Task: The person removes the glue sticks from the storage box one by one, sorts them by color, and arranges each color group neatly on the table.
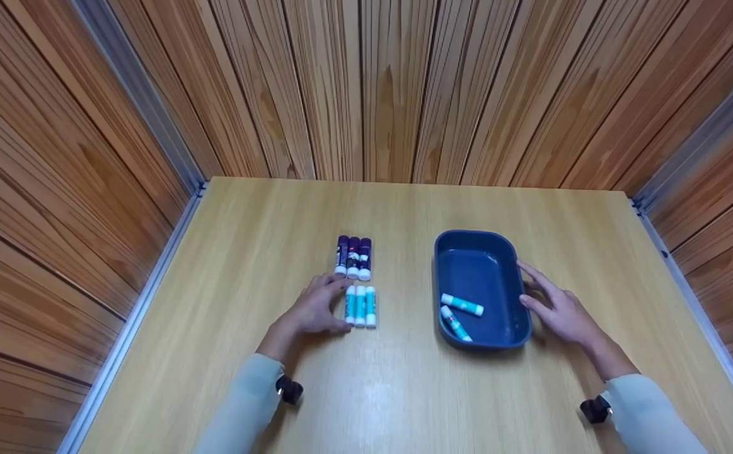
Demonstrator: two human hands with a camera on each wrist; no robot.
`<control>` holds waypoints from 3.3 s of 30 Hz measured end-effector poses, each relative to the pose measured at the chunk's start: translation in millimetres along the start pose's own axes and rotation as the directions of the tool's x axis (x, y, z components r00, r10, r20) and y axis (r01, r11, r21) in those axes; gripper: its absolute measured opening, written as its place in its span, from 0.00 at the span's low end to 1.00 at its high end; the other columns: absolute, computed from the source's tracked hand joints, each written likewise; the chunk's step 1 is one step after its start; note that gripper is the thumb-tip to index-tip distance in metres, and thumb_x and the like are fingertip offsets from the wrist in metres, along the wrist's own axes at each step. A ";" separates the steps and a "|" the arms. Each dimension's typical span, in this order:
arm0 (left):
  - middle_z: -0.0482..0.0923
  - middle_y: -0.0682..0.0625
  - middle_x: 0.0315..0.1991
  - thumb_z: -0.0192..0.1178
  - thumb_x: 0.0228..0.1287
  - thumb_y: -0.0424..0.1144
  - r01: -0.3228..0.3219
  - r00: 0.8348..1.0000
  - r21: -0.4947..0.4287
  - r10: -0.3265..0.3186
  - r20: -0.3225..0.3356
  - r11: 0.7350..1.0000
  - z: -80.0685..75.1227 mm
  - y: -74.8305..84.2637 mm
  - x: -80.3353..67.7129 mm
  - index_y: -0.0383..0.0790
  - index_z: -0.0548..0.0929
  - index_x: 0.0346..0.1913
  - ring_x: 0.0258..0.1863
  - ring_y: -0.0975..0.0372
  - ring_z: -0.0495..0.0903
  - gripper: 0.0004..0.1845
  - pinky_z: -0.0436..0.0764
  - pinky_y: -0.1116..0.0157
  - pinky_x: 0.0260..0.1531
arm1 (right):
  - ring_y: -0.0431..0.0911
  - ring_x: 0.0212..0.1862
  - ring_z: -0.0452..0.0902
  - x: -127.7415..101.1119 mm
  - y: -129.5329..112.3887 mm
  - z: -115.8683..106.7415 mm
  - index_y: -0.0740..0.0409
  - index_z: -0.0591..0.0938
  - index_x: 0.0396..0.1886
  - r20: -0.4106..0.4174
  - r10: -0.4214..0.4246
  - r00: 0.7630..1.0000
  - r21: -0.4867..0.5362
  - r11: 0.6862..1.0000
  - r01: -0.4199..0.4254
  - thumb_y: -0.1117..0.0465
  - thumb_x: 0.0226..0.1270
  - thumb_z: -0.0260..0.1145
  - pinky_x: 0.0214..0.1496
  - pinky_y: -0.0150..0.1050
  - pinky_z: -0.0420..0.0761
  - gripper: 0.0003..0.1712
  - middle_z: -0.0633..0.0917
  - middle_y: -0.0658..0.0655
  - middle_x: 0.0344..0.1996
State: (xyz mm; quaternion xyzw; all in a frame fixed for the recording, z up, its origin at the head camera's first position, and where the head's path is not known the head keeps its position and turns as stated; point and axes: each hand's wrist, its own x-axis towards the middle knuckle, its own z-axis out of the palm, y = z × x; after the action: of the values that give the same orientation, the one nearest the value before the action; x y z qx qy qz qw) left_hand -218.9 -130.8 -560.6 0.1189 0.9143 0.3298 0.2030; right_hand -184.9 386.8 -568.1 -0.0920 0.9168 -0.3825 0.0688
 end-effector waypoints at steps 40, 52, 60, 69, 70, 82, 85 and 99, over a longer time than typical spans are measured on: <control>0.79 0.50 0.78 0.78 0.73 0.51 -0.222 0.975 -0.090 0.221 -0.014 0.971 29.3 145.2 -1.8 0.55 0.76 0.82 0.79 0.53 0.79 0.38 0.85 0.49 0.75 | 0.76 0.84 0.69 0.5 -1.3 -1.9 0.35 0.53 0.95 0.011 0.011 1.000 -0.007 1.000 -0.011 0.45 0.93 0.57 0.81 0.82 0.65 0.41 0.72 0.75 0.84; 0.77 0.51 0.80 0.76 0.75 0.54 -0.306 0.945 -0.193 0.322 0.062 0.932 52.1 185.6 13.7 0.56 0.75 0.83 0.79 0.52 0.79 0.38 0.86 0.56 0.74 | 0.76 0.83 0.69 -0.7 -4.0 -2.3 0.36 0.53 0.95 0.012 0.017 1.000 -0.012 1.000 -0.017 0.44 0.92 0.59 0.80 0.83 0.66 0.42 0.72 0.74 0.84; 0.70 0.55 0.85 0.76 0.74 0.55 -0.245 0.961 -0.269 0.270 0.061 0.931 72.6 194.3 30.2 0.63 0.74 0.82 0.84 0.54 0.73 0.38 0.86 0.56 0.75 | 0.76 0.84 0.68 -1.1 -1.0 -0.9 0.32 0.50 0.95 0.023 0.017 1.000 0.000 1.000 -0.017 0.41 0.92 0.57 0.81 0.82 0.65 0.43 0.70 0.72 0.86; 0.65 0.55 0.89 0.76 0.72 0.55 -0.251 0.955 -0.183 0.274 0.113 0.951 86.7 201.5 46.0 0.65 0.72 0.84 0.87 0.54 0.68 0.41 0.80 0.51 0.81 | 0.76 0.85 0.68 -1.4 -1.5 -2.2 0.31 0.50 0.95 0.023 0.011 1.000 -0.002 1.000 -0.011 0.42 0.92 0.57 0.81 0.83 0.64 0.43 0.70 0.71 0.86; 0.65 0.54 0.88 0.76 0.72 0.55 -0.252 0.955 -0.177 0.275 0.116 0.951 87.6 202.5 47.6 0.64 0.72 0.84 0.87 0.54 0.68 0.41 0.80 0.50 0.82 | 0.76 0.84 0.68 -1.3 -1.7 -2.1 0.33 0.51 0.95 0.021 0.005 1.000 -0.003 1.000 -0.005 0.43 0.92 0.58 0.81 0.83 0.64 0.42 0.71 0.72 0.86; 0.66 0.52 0.88 0.78 0.72 0.52 -0.213 0.964 -0.151 0.233 0.129 0.965 96.2 208.5 62.3 0.61 0.73 0.83 0.87 0.54 0.68 0.40 0.78 0.50 0.83 | 0.76 0.83 0.70 0.3 1.2 -1.3 0.35 0.53 0.95 0.017 -0.012 1.000 -0.002 1.000 0.012 0.46 0.93 0.58 0.80 0.83 0.65 0.41 0.73 0.74 0.83; 0.66 0.51 0.88 0.78 0.72 0.51 -0.207 0.966 -0.145 0.225 0.124 0.968 96.8 210.1 65.7 0.61 0.73 0.83 0.87 0.54 0.68 0.41 0.78 0.50 0.84 | 0.77 0.83 0.70 0.4 1.4 -1.9 0.35 0.52 0.95 0.020 -0.011 1.000 -0.004 1.000 0.011 0.46 0.93 0.58 0.80 0.84 0.65 0.42 0.73 0.74 0.84; 0.67 0.50 0.87 0.81 0.69 0.49 -0.175 0.975 -0.090 0.185 0.124 0.980 102.7 212.8 79.5 0.63 0.72 0.84 0.85 0.54 0.70 0.44 0.77 0.50 0.84 | 0.76 0.82 0.71 0.0 -0.9 -0.8 0.37 0.53 0.95 0.011 -0.019 1.000 -0.010 1.000 0.019 0.47 0.93 0.59 0.79 0.83 0.66 0.41 0.74 0.74 0.83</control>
State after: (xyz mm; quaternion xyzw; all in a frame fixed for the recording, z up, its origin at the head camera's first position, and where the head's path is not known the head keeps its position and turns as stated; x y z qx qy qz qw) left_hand -225.7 114.6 -517.2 0.2148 0.8706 0.3740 0.2367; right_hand -185.0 386.8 -566.9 -0.1030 0.9174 -0.3781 0.0698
